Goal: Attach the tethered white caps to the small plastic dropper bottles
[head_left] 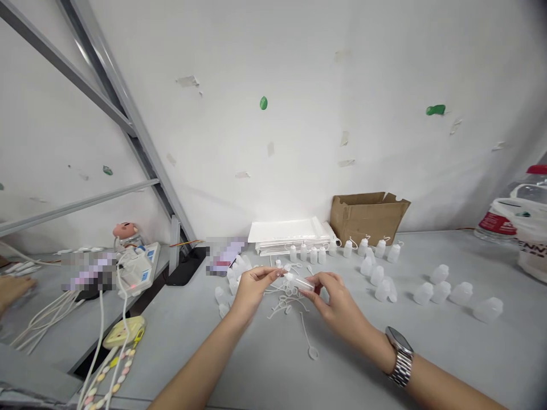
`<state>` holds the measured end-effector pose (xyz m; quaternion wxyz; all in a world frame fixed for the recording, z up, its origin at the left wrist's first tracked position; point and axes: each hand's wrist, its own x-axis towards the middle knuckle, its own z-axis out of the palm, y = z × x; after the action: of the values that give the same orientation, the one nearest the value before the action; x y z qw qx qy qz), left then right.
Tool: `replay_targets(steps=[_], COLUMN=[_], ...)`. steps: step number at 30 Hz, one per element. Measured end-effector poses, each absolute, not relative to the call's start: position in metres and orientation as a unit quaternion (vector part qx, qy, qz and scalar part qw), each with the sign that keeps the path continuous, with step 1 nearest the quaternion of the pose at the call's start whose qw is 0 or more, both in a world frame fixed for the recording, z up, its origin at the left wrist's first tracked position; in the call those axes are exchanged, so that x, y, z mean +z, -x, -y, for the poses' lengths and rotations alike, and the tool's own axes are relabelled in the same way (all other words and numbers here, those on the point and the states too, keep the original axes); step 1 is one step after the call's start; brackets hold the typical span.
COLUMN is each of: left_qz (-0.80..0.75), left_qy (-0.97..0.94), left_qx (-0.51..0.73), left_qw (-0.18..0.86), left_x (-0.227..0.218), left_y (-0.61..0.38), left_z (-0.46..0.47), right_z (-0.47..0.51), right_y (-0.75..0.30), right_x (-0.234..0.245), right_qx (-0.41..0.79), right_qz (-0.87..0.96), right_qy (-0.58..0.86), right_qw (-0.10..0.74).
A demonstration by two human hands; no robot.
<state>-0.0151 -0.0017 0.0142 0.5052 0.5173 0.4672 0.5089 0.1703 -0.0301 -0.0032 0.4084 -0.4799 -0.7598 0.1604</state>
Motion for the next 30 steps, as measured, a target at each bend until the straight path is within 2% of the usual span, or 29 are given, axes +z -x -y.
replay_targets(steps=[9, 15, 18, 21, 24, 26, 28, 30], left_qz=[-0.506, -0.470, -0.454, -0.480, -0.497, -0.509, -0.515, -0.521], left_qy=[-0.569, -0.601, -0.617, -0.574, -0.547, -0.557, -0.582, -0.608], left_qx=[0.490, 0.459, 0.452, 0.485, 0.502, 0.484, 0.463, 0.443], left_qw=[0.425, 0.455, 0.458, 0.452, 0.448, 0.444, 0.427, 0.403], left_x=[0.011, 0.014, 0.013, 0.011, 0.012, 0.014, 0.015, 0.014], left_y=[0.013, 0.005, 0.005, 0.011, 0.016, 0.016, 0.014, 0.012], left_z=[0.004, 0.007, 0.006, 0.001, -0.002, 0.000, 0.003, 0.005], right_z=[0.030, 0.031, 0.029, 0.021, 0.009, 0.001, -0.007, -0.016], right_y=[-0.173, -0.168, -0.169, -0.190, -0.236, -0.274, -0.311, -0.341], right_x=[-0.003, -0.007, -0.002, 0.019, 0.051, 0.069, 0.080, 0.081], right_qx=[0.162, 0.137, 0.088, 0.017, -0.010, -0.004, -0.010, -0.006], right_qz=[0.767, 0.817, 0.824, 0.769, 0.699, 0.651, 0.589, 0.564], right_qy=[0.470, 0.446, 0.434, 0.493, 0.591, 0.674, 0.766, 0.797], right_qw=[0.405, 0.338, 0.354, 0.407, 0.403, 0.348, 0.257, 0.217])
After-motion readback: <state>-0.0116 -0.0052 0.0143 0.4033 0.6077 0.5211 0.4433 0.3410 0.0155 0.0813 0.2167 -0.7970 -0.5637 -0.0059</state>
